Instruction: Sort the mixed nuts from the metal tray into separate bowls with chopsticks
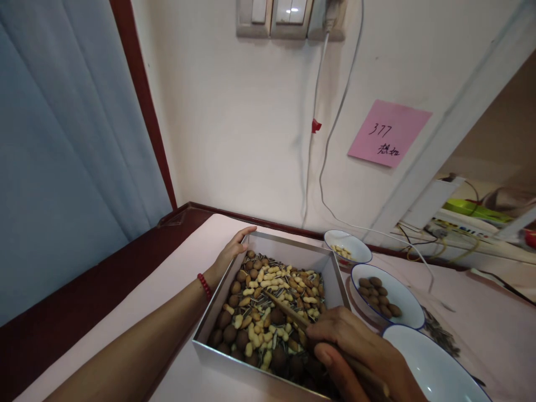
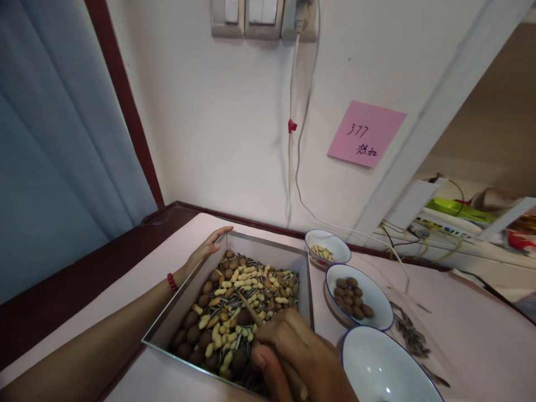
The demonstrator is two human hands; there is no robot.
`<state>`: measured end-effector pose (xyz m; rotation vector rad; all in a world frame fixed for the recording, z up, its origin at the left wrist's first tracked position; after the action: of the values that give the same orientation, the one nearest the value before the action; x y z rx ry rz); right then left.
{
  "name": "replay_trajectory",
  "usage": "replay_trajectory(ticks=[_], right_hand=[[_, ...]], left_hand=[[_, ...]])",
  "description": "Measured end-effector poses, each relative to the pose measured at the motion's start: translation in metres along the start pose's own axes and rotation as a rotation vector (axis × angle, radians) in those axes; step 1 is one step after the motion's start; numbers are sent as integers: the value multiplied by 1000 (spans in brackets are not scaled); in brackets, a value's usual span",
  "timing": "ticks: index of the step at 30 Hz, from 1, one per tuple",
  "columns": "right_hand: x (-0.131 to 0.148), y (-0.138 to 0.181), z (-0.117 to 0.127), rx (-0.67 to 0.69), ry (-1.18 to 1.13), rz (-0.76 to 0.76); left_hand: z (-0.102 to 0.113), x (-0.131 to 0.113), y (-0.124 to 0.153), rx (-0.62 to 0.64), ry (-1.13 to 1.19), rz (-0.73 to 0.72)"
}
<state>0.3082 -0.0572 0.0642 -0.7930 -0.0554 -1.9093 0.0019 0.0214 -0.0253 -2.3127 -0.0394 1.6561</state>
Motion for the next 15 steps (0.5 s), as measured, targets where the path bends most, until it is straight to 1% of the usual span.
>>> replay_trajectory(ticks=[9, 12, 15], right_hand=[[2, 0, -1, -43, -7, -27], [2, 1, 2, -61, -6, -29], [3, 2, 9, -86, -9, 10]], left_hand=[[-2, -2, 0, -9, -8, -20], [-1, 0, -1, -7, -6, -16], [-1, 1, -1, 3, 6, 3]])
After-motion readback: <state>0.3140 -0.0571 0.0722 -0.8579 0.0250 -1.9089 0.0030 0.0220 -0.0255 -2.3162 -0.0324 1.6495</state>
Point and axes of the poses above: each hand's wrist, its own y-axis away from the middle knuckle, its own z-axis out of the back of the hand, x = y × z, the point moved 1 cm from there along -y, towards the middle knuckle, and after that the axes turned 13 degrees about x, right-handed, at the moved point
